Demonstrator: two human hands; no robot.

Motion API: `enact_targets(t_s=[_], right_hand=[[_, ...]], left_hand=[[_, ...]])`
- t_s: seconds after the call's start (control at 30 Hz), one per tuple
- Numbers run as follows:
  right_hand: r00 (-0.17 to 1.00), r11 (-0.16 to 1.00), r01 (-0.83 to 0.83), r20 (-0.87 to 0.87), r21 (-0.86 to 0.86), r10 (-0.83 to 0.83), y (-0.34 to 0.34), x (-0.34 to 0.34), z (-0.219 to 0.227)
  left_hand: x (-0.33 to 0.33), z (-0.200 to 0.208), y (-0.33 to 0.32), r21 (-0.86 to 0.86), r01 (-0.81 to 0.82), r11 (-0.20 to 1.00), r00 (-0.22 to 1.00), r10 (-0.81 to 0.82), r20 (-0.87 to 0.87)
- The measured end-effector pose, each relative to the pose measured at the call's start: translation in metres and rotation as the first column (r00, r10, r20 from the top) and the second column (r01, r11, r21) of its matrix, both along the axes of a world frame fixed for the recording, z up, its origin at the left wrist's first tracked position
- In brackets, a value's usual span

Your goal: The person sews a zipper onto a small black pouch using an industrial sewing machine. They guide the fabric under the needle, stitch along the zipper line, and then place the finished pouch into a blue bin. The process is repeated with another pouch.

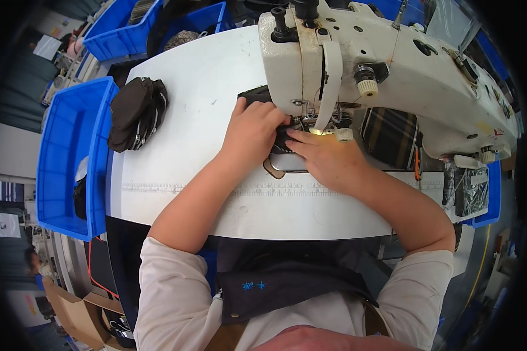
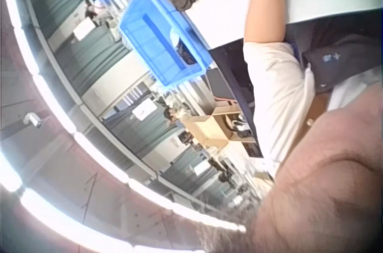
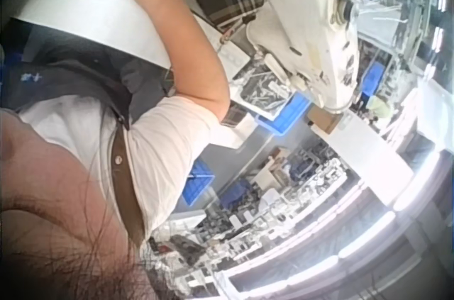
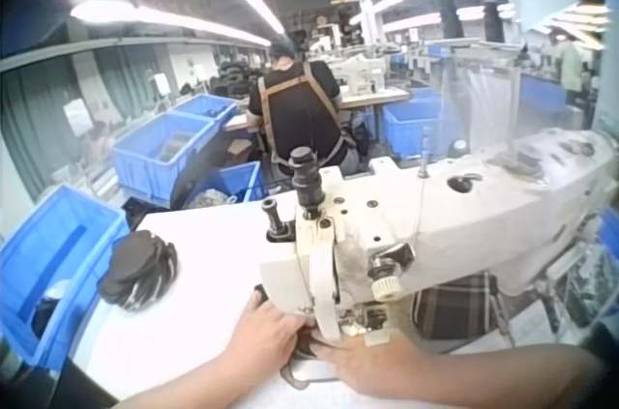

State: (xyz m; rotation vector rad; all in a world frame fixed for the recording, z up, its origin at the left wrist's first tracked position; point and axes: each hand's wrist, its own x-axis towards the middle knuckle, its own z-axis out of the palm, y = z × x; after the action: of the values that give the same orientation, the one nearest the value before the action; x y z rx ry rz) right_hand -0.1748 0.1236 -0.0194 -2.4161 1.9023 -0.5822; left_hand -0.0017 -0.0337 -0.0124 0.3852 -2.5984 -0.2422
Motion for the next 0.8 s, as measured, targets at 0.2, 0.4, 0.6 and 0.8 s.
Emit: enact_targets(t_s=[0.2, 0.4, 0.6, 0.8], right_hand=[[0.892, 0.992, 0.116, 0.444, -0.041, -0.086, -0.003, -0.017, -0.010], [0.951, 0.968, 0.228, 0.190, 0.106, -0.245, -0.005, -0.034, -0.014], [0.996, 0.994, 0.016, 0.091, -0.107, -0.006, 0.004, -0.019, -0.009], [0.996, 0.983, -0.072, -0.070, -0.168, 0.061, 0.012, -0.001, -0.007]], left_hand=[[0.006, 0.012, 0.012, 0.267, 0.178, 0.947, 0.983, -0.184, -0.003], [0.008, 0.006, -0.004, 0.580, 0.124, 0.805, 0.974, -0.210, 0.083], [-0.003, 0.021, -0.002, 0.968, -0.010, 0.249, 0.995, -0.093, 0.034], [-0.003, -0.003, 0.017, 0.071, 0.112, 0.991, 0.994, -0.113, 0.007]])
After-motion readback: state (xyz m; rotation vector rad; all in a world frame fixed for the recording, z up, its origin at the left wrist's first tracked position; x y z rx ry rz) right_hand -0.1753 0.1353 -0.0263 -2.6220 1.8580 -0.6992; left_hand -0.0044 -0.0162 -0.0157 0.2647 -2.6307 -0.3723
